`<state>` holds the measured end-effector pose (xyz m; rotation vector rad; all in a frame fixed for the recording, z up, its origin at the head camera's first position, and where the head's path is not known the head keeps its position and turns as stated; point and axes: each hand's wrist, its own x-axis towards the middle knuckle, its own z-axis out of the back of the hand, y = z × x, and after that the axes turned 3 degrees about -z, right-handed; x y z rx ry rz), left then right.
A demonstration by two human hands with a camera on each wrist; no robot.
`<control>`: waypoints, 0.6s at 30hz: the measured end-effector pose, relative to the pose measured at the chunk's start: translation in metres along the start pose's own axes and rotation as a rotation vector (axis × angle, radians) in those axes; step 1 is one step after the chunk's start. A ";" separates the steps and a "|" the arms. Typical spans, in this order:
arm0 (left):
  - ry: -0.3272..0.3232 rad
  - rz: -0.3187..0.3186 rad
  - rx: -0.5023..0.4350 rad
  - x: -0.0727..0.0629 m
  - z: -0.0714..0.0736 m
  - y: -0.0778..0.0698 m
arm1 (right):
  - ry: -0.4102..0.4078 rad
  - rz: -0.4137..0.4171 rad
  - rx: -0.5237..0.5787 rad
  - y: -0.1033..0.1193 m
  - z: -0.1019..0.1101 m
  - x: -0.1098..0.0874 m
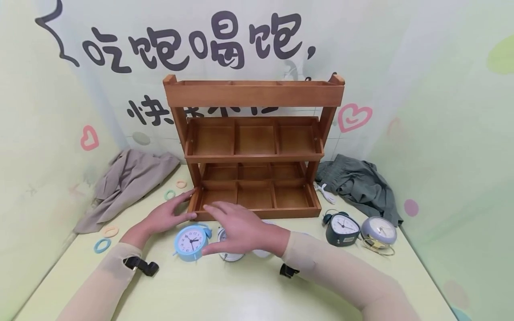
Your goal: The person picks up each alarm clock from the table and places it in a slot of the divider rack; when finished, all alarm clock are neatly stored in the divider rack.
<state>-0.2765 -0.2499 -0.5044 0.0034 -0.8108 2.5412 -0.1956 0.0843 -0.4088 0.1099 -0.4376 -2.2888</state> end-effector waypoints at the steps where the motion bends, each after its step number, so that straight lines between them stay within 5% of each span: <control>1: -0.002 0.000 0.002 0.000 0.000 0.001 | 0.008 0.000 -0.005 0.003 -0.003 0.004; 18: -0.004 0.004 -0.010 -0.001 -0.001 0.005 | 0.102 0.005 -0.196 0.032 -0.051 0.044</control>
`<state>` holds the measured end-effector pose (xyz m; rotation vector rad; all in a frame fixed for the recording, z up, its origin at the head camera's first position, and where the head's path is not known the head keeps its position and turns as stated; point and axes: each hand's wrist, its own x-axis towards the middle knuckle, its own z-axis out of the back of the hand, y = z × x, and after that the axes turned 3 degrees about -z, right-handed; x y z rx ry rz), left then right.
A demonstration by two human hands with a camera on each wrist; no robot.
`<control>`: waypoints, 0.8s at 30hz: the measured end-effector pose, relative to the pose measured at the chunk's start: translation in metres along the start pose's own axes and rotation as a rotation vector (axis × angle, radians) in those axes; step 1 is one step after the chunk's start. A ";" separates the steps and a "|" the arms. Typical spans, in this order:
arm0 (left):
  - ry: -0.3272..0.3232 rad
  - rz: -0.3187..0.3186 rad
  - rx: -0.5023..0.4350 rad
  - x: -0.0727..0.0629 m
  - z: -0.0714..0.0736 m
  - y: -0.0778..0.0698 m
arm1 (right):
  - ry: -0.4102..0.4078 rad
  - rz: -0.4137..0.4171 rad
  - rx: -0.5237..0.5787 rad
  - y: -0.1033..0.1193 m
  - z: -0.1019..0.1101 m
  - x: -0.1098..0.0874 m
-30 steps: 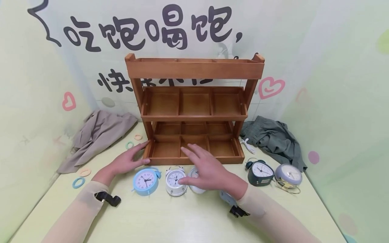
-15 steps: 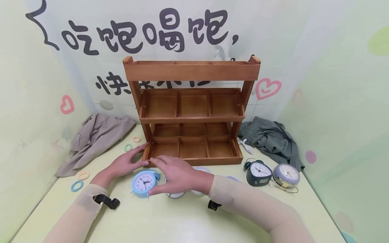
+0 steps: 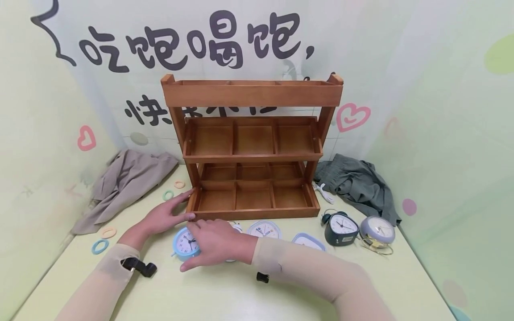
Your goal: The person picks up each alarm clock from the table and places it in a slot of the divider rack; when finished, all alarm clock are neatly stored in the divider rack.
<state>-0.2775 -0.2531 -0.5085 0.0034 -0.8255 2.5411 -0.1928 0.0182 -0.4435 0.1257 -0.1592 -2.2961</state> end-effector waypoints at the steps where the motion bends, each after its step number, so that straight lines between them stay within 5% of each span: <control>1: 0.001 0.004 0.000 0.000 0.000 0.000 | 0.000 -0.008 -0.007 0.001 -0.003 0.001; 11: -0.013 0.011 -0.019 -0.002 0.000 -0.001 | -0.045 -0.085 -0.067 0.008 -0.020 0.010; 24: -0.003 0.020 -0.032 -0.001 -0.001 0.001 | -0.092 -0.028 0.134 0.003 -0.002 -0.001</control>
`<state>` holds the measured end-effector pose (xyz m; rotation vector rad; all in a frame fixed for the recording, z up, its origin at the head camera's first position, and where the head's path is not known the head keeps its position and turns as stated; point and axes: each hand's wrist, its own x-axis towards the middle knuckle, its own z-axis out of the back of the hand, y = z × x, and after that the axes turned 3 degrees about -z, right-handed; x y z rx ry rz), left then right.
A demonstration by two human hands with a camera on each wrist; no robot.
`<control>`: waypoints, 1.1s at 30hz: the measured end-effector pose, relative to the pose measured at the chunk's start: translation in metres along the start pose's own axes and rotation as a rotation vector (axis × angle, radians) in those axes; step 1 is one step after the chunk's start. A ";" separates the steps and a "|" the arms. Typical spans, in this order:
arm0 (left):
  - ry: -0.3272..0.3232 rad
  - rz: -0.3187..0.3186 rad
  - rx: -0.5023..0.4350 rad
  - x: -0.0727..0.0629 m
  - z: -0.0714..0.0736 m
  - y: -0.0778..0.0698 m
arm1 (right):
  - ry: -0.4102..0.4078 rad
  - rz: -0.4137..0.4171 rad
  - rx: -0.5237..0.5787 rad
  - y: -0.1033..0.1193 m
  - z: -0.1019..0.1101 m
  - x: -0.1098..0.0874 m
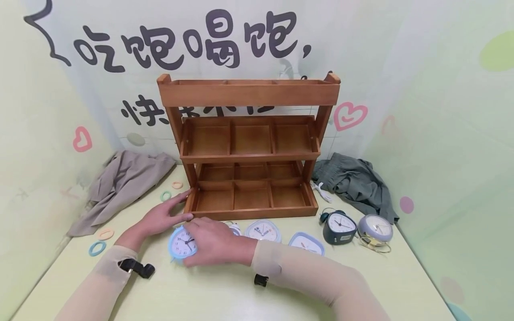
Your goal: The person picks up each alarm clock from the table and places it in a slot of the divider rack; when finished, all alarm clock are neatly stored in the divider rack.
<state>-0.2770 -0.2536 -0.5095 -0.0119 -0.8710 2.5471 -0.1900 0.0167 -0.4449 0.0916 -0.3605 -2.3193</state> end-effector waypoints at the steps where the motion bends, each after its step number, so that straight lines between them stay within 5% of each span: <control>1: -0.002 -0.003 0.001 0.000 0.000 0.000 | -0.007 0.000 0.009 0.000 0.005 -0.001; 8: 0.003 -0.005 -0.002 0.003 0.001 0.002 | -0.069 -0.036 0.064 -0.014 0.040 -0.005; 16: -0.004 0.017 -0.011 0.003 0.000 0.003 | -0.092 -0.050 0.165 -0.055 0.070 0.003; 25: -0.002 0.042 -0.015 0.001 -0.001 0.002 | -0.048 -0.113 0.169 -0.106 0.065 0.038; 33: 0.002 0.043 -0.016 0.002 -0.001 0.001 | -0.021 -0.102 0.160 -0.121 0.055 0.060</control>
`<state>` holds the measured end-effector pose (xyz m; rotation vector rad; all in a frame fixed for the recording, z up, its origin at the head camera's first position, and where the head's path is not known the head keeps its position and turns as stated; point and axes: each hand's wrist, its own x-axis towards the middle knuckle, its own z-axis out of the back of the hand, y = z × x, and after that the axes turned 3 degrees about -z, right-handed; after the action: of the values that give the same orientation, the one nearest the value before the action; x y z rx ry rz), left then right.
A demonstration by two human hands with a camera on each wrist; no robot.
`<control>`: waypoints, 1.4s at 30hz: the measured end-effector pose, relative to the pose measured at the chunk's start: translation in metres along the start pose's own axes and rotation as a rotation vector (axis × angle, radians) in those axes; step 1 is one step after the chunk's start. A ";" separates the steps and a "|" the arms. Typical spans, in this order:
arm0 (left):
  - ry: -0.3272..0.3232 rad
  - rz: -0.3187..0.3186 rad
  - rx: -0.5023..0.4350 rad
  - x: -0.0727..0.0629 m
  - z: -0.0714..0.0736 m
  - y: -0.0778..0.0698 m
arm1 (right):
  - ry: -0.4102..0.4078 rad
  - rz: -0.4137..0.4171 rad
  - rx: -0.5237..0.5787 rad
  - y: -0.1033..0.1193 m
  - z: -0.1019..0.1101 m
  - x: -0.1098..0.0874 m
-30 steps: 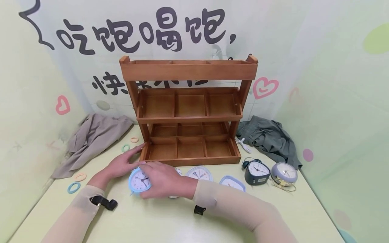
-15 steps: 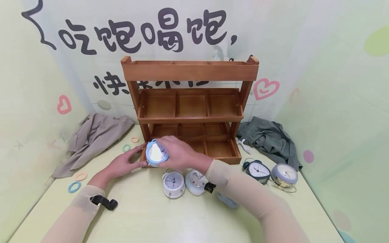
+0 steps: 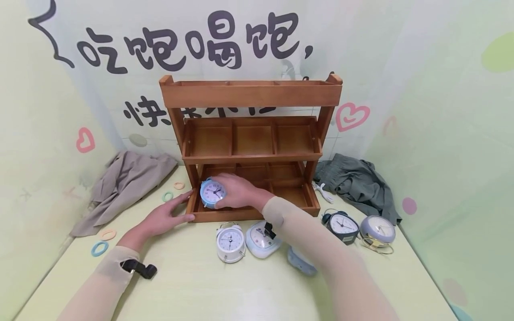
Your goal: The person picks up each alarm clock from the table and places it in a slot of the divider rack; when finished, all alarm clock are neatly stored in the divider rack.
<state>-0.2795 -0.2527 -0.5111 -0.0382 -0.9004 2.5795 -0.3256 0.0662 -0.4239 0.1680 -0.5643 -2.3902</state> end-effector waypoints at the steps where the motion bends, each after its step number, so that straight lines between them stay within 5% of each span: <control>1: 0.002 -0.004 0.001 0.000 0.000 0.000 | 0.003 0.002 -0.009 0.000 -0.001 0.002; 22: 0.005 -0.002 0.007 -0.001 0.000 0.002 | 0.073 0.010 -0.142 0.003 -0.006 0.008; 30: -0.002 -0.004 0.007 -0.001 0.000 0.000 | 0.037 0.017 -0.014 0.006 0.013 -0.036; 35: -0.001 0.000 0.013 -0.001 0.001 -0.002 | 0.108 0.145 0.045 0.009 0.017 -0.074; 42: 0.000 0.002 0.004 -0.002 0.001 -0.004 | 0.250 0.186 0.043 0.014 0.002 -0.112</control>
<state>-0.2763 -0.2513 -0.5082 -0.0382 -0.8950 2.5833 -0.2321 0.1288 -0.4193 0.4093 -0.4906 -2.1379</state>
